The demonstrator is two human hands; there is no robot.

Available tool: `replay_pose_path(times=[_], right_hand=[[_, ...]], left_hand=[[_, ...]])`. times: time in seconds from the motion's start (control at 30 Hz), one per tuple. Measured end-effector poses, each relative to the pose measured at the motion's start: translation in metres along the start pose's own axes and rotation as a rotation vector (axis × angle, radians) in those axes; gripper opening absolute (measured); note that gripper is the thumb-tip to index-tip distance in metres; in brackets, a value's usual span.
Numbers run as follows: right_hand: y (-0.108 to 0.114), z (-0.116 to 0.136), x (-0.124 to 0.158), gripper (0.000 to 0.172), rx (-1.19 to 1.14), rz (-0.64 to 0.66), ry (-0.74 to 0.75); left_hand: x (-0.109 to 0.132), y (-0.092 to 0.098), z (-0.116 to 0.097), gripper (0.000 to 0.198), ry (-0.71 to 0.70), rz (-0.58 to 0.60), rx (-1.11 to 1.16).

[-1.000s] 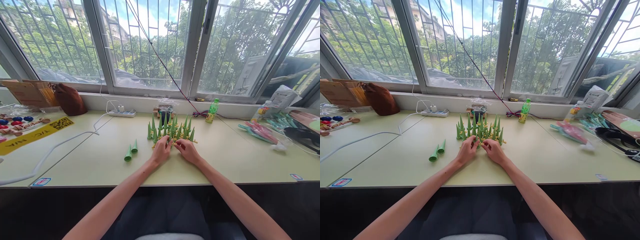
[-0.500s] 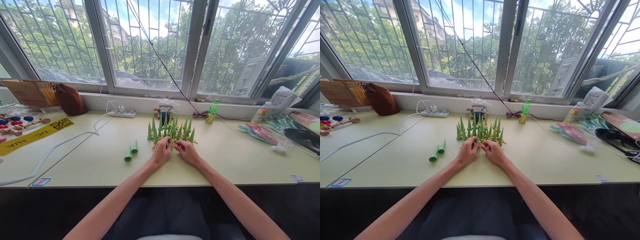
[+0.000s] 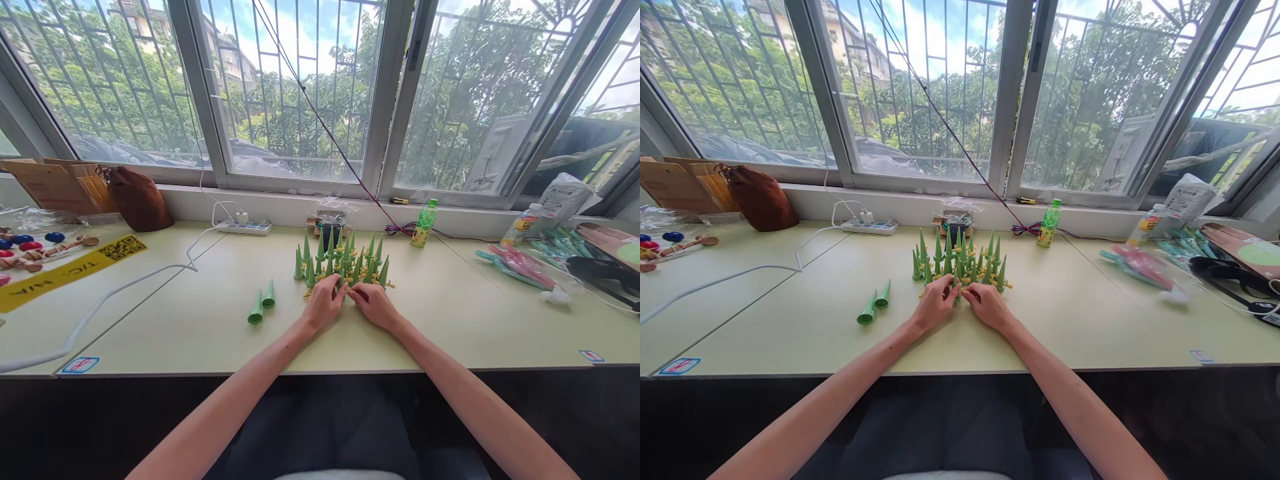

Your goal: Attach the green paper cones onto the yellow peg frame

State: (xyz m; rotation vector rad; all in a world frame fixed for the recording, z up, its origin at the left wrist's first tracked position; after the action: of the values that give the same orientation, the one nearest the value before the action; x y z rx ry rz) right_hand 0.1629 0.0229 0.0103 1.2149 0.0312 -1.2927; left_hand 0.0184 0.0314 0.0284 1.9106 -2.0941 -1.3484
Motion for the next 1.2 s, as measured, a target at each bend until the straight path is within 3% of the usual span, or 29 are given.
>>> replay_pose_path(times=[0.13,0.3,0.47,0.77,1.03,1.2], right_hand=[[-0.0002,0.0000,-0.0002,0.033,0.000,0.008,-0.008],[0.0020,0.0017,-0.0002,0.017,-0.035,-0.012,-0.013],[0.0016,0.0008,0.0004,0.011,-0.030,-0.009,-0.005],[-0.0001,0.0013,0.0000,0.027,0.019,0.014,0.001],[0.0001,0.0007,0.0001,0.011,-0.047,0.014,-0.033],[-0.0012,-0.0004,0.0000,0.019,-0.014,0.030,-0.018]], left_hand=[[-0.0002,-0.0004,-0.0003,0.021,-0.002,0.004,0.001],[-0.0010,-0.0003,0.0002,0.020,-0.003,-0.012,-0.004],[-0.0012,-0.0002,0.0012,0.019,0.001,-0.012,-0.001],[-0.0005,-0.0009,0.0015,0.021,-0.008,-0.007,-0.003],[-0.0010,-0.0007,0.0021,0.020,0.005,-0.012,-0.003],[-0.0011,-0.0011,0.0011,0.021,0.004,-0.005,0.000]])
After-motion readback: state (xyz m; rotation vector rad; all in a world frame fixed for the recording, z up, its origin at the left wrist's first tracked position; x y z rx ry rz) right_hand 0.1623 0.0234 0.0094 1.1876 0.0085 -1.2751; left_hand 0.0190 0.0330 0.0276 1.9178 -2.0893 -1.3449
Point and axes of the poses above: each hand's wrist, its own x-axis away from the middle knuckle, its own y-axis out of the back of the hand, z = x × y, the point moved 5 cm from there along -x, towards the middle knuckle, and after that the axes turned 8 degrees about y, right-handed, at the moved point
